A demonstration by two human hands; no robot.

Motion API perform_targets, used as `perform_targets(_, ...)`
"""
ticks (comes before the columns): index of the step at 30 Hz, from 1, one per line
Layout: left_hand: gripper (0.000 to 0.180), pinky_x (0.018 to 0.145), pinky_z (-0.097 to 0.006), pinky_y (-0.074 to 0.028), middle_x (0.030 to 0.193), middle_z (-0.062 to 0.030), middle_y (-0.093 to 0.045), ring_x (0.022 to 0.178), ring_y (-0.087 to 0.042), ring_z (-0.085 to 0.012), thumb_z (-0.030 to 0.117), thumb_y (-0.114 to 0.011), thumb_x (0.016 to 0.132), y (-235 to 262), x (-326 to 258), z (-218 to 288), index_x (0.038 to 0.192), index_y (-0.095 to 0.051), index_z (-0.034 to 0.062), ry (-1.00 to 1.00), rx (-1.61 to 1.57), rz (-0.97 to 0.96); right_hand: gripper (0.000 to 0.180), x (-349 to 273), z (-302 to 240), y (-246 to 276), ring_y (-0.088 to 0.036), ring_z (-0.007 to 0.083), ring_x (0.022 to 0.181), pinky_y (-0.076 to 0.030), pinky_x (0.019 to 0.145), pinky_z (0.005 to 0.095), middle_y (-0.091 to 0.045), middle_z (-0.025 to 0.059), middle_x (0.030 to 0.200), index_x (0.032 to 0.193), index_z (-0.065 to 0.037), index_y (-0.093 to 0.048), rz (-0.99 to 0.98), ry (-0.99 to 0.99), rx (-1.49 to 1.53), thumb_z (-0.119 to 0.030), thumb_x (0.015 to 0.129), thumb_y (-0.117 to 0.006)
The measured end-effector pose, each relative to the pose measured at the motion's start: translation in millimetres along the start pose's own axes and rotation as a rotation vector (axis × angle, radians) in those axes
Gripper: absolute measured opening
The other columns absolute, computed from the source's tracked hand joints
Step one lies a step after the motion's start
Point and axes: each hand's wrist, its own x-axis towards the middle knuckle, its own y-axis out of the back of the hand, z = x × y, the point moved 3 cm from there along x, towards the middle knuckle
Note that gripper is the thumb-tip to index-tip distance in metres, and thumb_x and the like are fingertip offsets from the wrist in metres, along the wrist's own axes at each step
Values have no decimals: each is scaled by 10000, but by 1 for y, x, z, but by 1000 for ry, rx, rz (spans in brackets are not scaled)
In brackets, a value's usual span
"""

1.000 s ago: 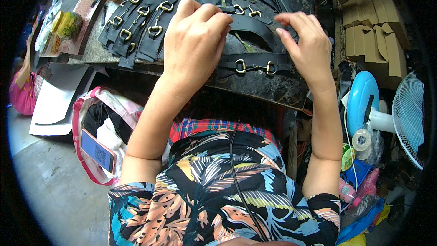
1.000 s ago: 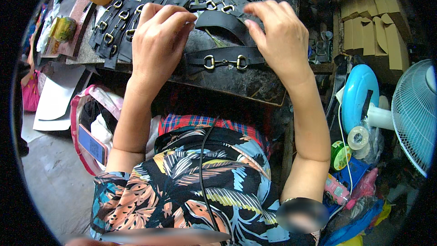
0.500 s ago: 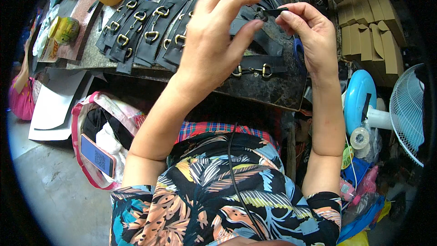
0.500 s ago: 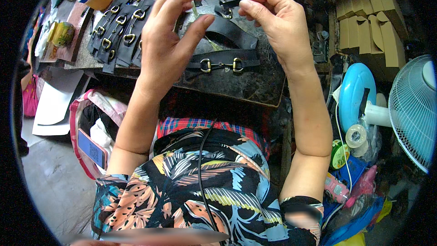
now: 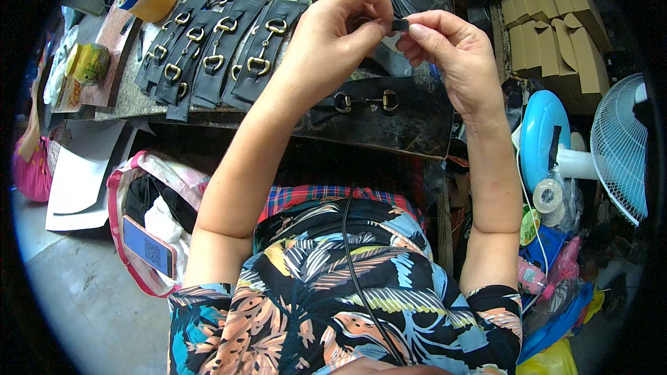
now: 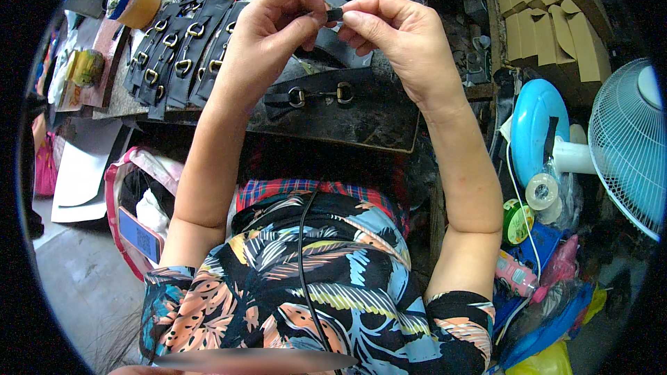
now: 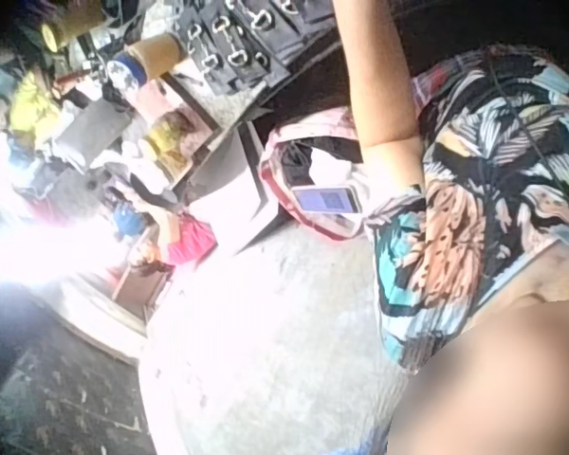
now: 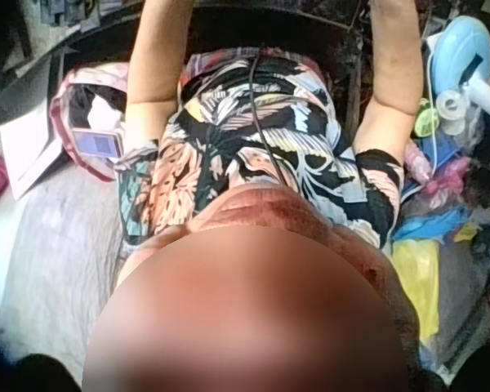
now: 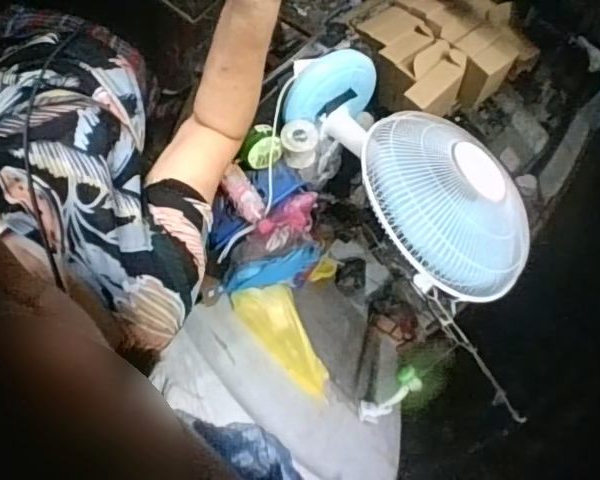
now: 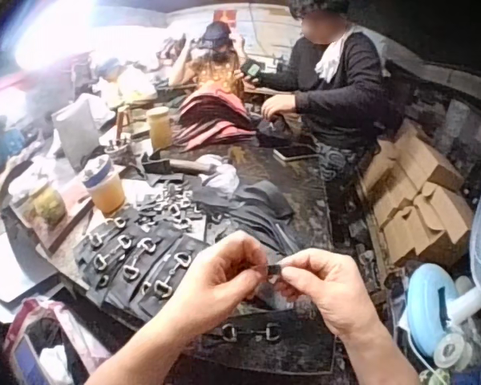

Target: The person assembles black leather straps with brass D-rings and small metal chains. They thread the chain through the D-rings, trim excess strap with scissors, and arrange the finished straps on the workbench.

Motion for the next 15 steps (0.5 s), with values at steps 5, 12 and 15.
perform_targets(5, 93, 686, -200, -445, 882, 17, -649, 791, -559, -46, 39, -605, 920, 4, -6, 2, 943, -692, 19, 150, 97, -47, 167, -2, 0, -5, -687, 98, 793, -537, 700, 230, -743, 53, 888, 1073, -11, -738, -28, -4, -13, -145, 976, -718)
perform_targets(12, 166, 737, -208, -452, 889, 0, -672, 836, -575, -59, 151, -695, 982, 3, -8, 0, 975, -699, -15, 151, 168, -62, 136, -7, 3, -14, -645, 73, 782, -518, 698, 218, -702, 11, 876, 1059, -14, -709, -8, 70, -55, -132, 996, -685)
perform_targets(15, 139, 742, -216, -462, 933, -19, -674, 846, -579, -65, 115, -688, 979, 0, -7, -1, 990, -691, -24, 53, 117, -131, 148, -9, 5, -14, -644, 70, 794, -521, 707, 220, -701, 11, 883, 1062, -10, -704, -7, -9, 47, -144, 1005, -673)
